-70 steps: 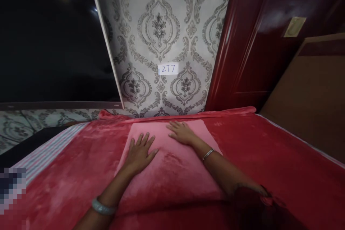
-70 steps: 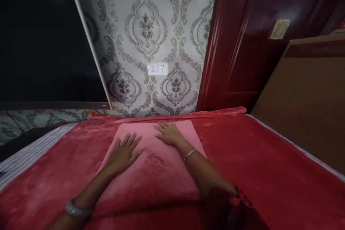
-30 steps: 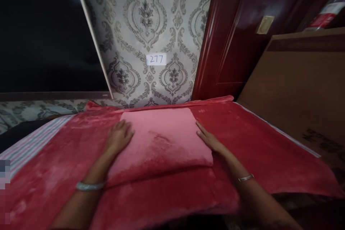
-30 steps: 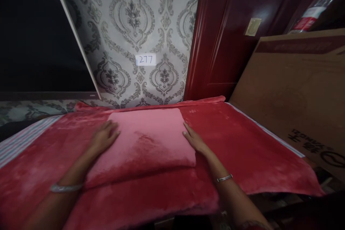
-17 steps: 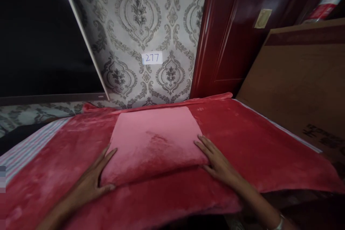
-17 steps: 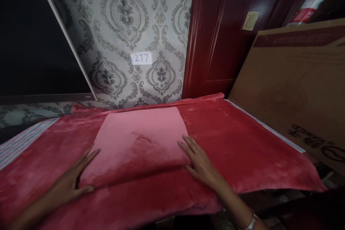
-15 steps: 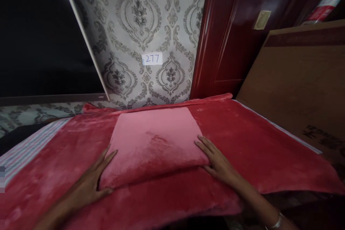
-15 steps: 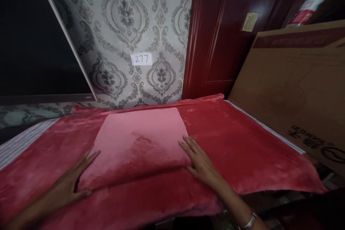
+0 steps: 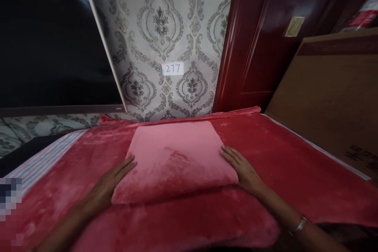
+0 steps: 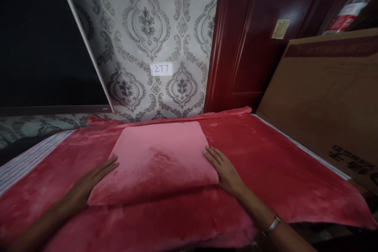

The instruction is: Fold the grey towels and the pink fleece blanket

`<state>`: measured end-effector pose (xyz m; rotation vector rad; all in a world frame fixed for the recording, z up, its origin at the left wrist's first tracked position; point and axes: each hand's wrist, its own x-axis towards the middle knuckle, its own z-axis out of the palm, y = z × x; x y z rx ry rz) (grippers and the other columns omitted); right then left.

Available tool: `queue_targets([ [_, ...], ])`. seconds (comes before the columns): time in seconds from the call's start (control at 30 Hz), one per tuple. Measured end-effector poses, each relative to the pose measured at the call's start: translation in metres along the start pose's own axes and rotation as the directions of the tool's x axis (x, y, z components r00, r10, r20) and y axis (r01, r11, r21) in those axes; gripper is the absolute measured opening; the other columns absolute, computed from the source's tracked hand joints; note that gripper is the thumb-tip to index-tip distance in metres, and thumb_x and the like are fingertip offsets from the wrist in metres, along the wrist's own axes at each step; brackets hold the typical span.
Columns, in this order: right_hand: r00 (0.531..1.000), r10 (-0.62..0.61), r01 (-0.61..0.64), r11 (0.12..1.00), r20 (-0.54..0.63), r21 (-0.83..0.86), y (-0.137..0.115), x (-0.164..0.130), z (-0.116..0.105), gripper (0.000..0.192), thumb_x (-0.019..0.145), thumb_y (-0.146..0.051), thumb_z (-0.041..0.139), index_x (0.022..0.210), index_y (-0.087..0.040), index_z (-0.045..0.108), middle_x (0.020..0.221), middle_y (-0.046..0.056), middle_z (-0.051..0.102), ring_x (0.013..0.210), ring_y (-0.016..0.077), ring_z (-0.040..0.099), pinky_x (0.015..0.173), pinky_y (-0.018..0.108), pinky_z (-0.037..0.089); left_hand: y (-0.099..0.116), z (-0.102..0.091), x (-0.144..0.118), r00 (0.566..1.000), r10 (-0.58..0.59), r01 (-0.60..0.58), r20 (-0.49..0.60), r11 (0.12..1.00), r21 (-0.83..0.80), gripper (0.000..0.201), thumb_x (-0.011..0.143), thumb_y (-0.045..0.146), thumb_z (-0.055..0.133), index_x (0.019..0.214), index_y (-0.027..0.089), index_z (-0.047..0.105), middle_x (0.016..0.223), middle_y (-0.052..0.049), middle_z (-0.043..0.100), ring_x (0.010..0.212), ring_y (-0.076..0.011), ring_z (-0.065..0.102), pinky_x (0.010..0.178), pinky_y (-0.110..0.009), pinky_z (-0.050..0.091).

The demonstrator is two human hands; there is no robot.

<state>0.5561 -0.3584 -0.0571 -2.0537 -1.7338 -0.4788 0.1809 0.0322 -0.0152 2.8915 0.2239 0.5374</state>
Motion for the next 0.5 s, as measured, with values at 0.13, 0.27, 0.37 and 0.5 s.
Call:
queue_targets([
  [0.13, 0.999, -0.013, 0.012, 1.000, 0.036, 0.018, 0.002, 0.007, 0.001, 0.066, 0.091, -0.027, 0.051, 0.156, -0.023, 0.039, 0.159, 0.009, 0.038, 0.148, 0.0282, 0.032, 0.120, 0.050, 0.032, -0.004, 0.000, 0.009, 1.000, -0.018, 0.017, -0.022, 0.998, -0.067, 0.062, 0.088, 0.051, 0.052, 0.148, 0.037, 0.047, 0.159, -0.001, 0.041, 0.142, -0.0282, 0.045, 0.118, -0.044, 0.037],
  [0.27, 0.993, -0.023, 0.038, 0.991, -0.114, 0.129, -0.001, 0.019, 0.004, 0.054, 0.095, -0.039, 0.050, 0.147, -0.025, 0.052, 0.150, 0.010, 0.051, 0.142, 0.0306, 0.042, 0.116, 0.054, 0.037, -0.013, 0.002, 0.018, 0.982, -0.042, 0.011, -0.184, 0.986, -0.164, 0.049, 0.089, 0.053, 0.051, 0.132, 0.034, 0.065, 0.141, -0.002, 0.062, 0.128, -0.0267, 0.060, 0.111, -0.039, 0.047],
  [0.37, 0.944, 0.016, 0.067, 0.968, -0.328, 0.240, -0.001, 0.036, -0.004, 0.050, 0.097, -0.051, 0.050, 0.140, -0.027, 0.058, 0.137, 0.011, 0.063, 0.135, 0.0328, 0.050, 0.111, 0.056, 0.042, -0.011, -0.013, 0.035, 0.936, -0.032, -0.021, -0.350, 0.989, -0.147, 0.048, 0.081, 0.060, 0.061, 0.117, 0.030, 0.071, 0.116, -0.006, 0.074, 0.105, -0.0286, 0.070, 0.096, -0.041, 0.056],
  [0.5, 0.846, 0.178, 0.013, 0.936, -0.503, 0.353, 0.005, 0.064, -0.038, 0.051, 0.098, -0.056, 0.049, 0.140, -0.027, 0.056, 0.139, 0.012, 0.061, 0.127, 0.0320, 0.057, 0.105, 0.052, 0.049, 0.007, -0.061, 0.066, 0.812, -0.027, -0.018, -0.583, 0.997, -0.071, 0.042, 0.087, 0.055, 0.055, 0.103, 0.020, 0.072, 0.101, -0.011, 0.070, 0.094, -0.0263, 0.067, 0.081, -0.039, 0.057],
])
